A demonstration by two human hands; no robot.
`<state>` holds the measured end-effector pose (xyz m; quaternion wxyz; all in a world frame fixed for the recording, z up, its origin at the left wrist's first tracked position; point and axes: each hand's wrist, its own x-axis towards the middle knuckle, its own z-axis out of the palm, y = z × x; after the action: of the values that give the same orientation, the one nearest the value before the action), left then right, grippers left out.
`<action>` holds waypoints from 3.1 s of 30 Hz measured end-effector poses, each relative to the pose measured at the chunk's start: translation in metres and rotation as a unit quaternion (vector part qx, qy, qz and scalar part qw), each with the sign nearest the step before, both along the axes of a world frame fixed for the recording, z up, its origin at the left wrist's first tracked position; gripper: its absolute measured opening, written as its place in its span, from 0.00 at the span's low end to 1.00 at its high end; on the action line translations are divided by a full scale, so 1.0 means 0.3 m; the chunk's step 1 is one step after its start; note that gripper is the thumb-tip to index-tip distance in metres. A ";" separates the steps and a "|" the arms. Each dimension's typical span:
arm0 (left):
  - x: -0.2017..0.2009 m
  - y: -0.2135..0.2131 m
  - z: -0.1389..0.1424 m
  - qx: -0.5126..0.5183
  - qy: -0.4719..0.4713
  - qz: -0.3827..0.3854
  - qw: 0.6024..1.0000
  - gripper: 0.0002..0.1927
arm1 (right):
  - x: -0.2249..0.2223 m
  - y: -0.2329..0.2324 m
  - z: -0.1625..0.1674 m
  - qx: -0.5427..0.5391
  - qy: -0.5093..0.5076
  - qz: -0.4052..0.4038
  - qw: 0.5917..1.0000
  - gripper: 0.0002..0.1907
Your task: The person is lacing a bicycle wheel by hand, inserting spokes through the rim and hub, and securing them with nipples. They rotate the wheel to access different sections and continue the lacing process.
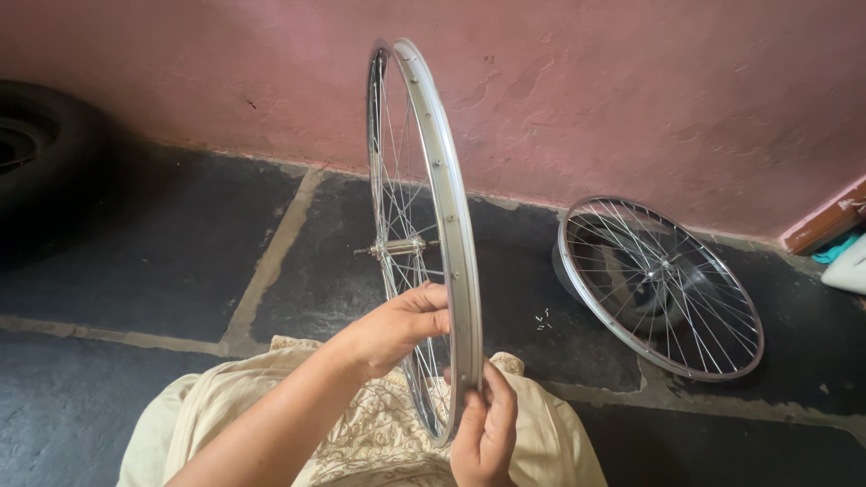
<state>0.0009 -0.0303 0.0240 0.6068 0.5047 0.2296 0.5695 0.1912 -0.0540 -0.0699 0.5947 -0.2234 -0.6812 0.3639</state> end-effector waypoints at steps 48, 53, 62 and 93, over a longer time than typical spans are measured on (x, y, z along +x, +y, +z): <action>-0.508 -0.252 0.142 0.014 0.171 0.315 0.934 0.35 | -0.218 0.496 0.337 0.206 -0.060 -0.148 0.966 0.03; -0.588 -0.255 0.148 -0.006 0.150 0.311 0.938 0.34 | -0.172 0.463 0.278 0.203 -0.079 -0.159 0.963 0.03; -0.664 -0.116 0.424 -0.081 0.356 0.305 0.879 0.33 | -0.125 0.365 0.245 0.146 -0.062 -0.158 0.975 0.05; -0.534 0.261 0.663 -0.065 0.395 0.223 0.889 0.19 | 0.003 0.499 -0.163 -0.367 0.328 -0.080 0.867 0.07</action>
<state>-0.1593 0.0481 0.2228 0.3542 0.5829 0.5933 0.4276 0.1922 0.0957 -0.1188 0.6860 -0.3468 -0.2439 0.5913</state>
